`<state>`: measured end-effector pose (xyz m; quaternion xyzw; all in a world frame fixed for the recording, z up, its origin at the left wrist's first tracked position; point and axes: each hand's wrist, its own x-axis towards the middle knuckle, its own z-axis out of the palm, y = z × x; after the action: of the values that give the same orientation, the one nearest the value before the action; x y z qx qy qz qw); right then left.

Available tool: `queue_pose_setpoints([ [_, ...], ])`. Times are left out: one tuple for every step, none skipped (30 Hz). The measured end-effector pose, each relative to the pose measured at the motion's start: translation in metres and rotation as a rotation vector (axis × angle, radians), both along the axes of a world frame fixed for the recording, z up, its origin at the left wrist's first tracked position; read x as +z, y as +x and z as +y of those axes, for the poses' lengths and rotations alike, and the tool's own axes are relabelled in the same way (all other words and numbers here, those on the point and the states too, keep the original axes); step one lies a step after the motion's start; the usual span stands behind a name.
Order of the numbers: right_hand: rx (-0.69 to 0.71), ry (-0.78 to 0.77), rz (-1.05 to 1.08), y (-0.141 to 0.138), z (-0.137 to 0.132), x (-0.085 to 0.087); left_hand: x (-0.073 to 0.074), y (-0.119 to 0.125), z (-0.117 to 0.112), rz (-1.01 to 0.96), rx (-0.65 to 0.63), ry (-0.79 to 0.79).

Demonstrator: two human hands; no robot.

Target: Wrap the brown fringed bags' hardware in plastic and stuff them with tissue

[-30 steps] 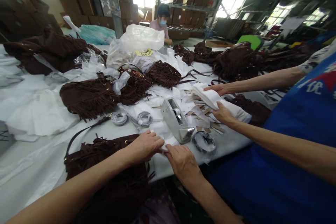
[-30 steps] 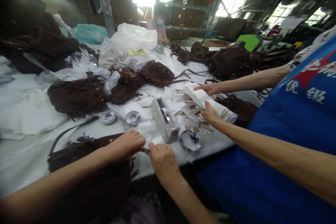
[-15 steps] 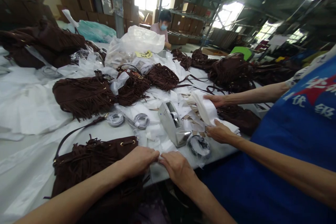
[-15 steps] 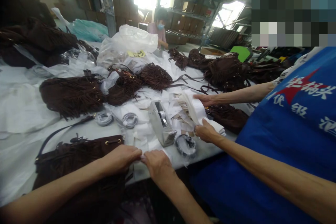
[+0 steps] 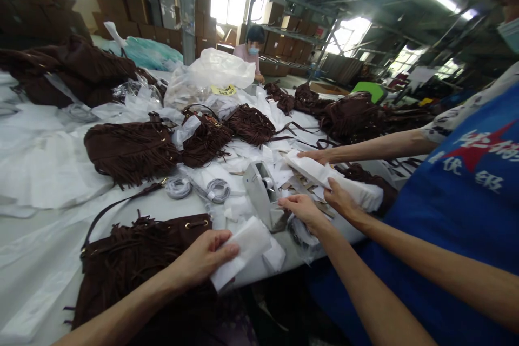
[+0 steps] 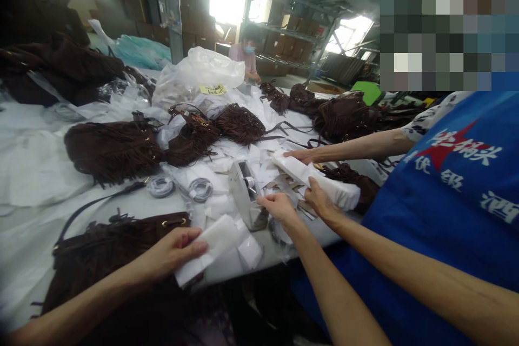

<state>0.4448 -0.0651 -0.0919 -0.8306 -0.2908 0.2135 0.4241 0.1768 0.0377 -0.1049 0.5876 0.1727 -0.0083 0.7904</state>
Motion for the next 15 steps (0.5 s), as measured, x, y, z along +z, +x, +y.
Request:
queue_pose_setpoints([
  [0.014,-0.003,0.033,0.000,0.001,0.001,0.000,-0.001,-0.001,-0.007,0.000,-0.004],
  [0.020,-0.002,0.057,-0.001,0.000,0.002,-0.001,-0.002,-0.002,-0.014,0.001,-0.005],
  [0.016,0.007,0.069,-0.001,-0.001,0.004,-0.003,-0.003,-0.003,-0.018,0.002,-0.003],
  [0.002,0.023,0.069,-0.002,-0.002,0.006,-0.005,-0.003,-0.004,-0.022,0.002,0.007],
  [-0.015,0.045,0.063,-0.003,-0.005,0.009,-0.007,-0.004,-0.004,-0.026,0.001,0.024],
  [-0.034,0.070,0.052,-0.004,-0.009,0.011,-0.010,-0.005,-0.005,-0.030,-0.002,0.047],
  [-0.053,0.097,0.038,-0.006,-0.013,0.013,-0.012,-0.005,-0.005,-0.034,-0.003,0.075],
  [-0.073,0.123,0.022,-0.008,-0.018,0.015,-0.015,-0.006,-0.006,-0.037,-0.003,0.104],
  [-0.091,0.145,0.005,-0.010,-0.024,0.016,-0.017,-0.006,-0.006,-0.038,-0.001,0.131],
  [-0.107,0.162,-0.009,-0.013,-0.031,0.016,-0.019,-0.007,-0.006,-0.036,0.001,0.153],
  [-0.121,0.173,-0.021,-0.015,-0.037,0.016,-0.020,-0.007,-0.007,-0.035,0.003,0.169],
  [-0.135,0.181,-0.031,-0.018,-0.044,0.014,-0.021,-0.007,-0.007,-0.035,0.003,0.181],
  [-0.147,0.187,-0.035,-0.021,-0.051,0.012,-0.022,-0.007,-0.007,-0.035,0.002,0.188],
  [-0.155,0.192,-0.034,-0.024,-0.057,0.009,-0.022,-0.007,-0.006,-0.036,-0.002,0.195],
  [-0.162,0.194,-0.024,-0.027,-0.063,0.005,-0.022,-0.007,-0.006,-0.038,-0.004,0.202],
])
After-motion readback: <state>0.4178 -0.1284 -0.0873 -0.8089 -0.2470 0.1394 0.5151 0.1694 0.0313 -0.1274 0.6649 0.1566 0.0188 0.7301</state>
